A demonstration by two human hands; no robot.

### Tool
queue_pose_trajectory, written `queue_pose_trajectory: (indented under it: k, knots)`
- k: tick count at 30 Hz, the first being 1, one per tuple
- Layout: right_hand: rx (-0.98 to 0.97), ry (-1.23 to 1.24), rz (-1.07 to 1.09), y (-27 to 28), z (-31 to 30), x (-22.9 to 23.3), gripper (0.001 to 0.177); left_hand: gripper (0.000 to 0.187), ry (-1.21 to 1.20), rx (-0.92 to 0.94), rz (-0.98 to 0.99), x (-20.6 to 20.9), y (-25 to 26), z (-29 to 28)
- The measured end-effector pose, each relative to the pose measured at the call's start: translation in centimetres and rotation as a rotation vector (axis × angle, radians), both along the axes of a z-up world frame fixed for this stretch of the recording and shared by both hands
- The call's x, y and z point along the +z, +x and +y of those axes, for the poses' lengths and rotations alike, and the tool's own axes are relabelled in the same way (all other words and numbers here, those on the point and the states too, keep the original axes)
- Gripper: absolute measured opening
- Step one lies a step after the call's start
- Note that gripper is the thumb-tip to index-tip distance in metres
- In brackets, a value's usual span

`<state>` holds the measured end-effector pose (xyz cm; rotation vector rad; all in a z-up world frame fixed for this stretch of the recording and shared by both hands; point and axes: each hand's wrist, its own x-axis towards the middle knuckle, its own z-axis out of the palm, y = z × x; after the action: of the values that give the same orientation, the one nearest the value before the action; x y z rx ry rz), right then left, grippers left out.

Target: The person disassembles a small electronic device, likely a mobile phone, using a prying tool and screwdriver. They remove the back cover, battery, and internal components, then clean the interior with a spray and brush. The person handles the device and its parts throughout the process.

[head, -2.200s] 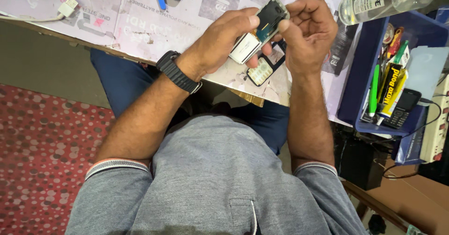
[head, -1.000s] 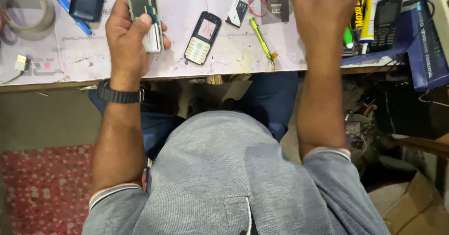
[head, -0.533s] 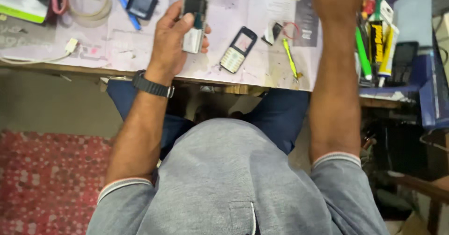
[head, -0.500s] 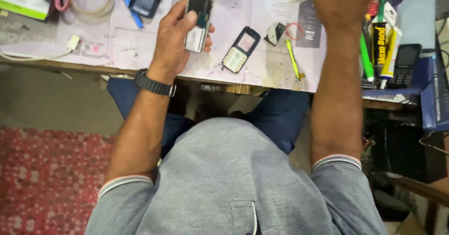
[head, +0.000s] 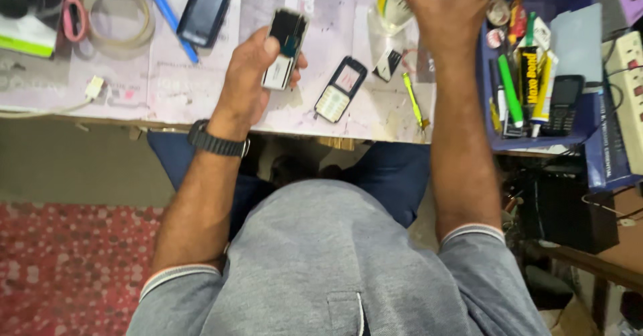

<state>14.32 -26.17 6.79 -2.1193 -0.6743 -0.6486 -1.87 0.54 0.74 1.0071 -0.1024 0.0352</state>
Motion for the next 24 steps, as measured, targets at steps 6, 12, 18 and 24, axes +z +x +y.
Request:
queue_pose_trajectory:
  k: [6, 12, 18, 24]
  knots:
    - [-0.07, 0.061, -0.189, -1.1, 2.8, -1.9, 0.091, 0.058, -0.062, -0.034, 0.065, 0.0, 0.0, -0.1]
    - [0.83, 0.734, 0.462, -5.1, 0.9, 1.5, 0.086, 0.056, -0.146, -0.006, 0.051, -0.2, 0.1, 0.2]
    - [1.386, 1.004, 0.947, -11.8, 1.6, 3.2, 0.084, 0.058, -0.117, -0.012, 0.028, -0.4, -0.1, 0.1]
    - [1.58, 1.147, 1.079, -12.8, 2.5, 2.3, 0.08, 0.06, -0.112, -0.003, 0.024, 0.0, -0.3, 0.0]
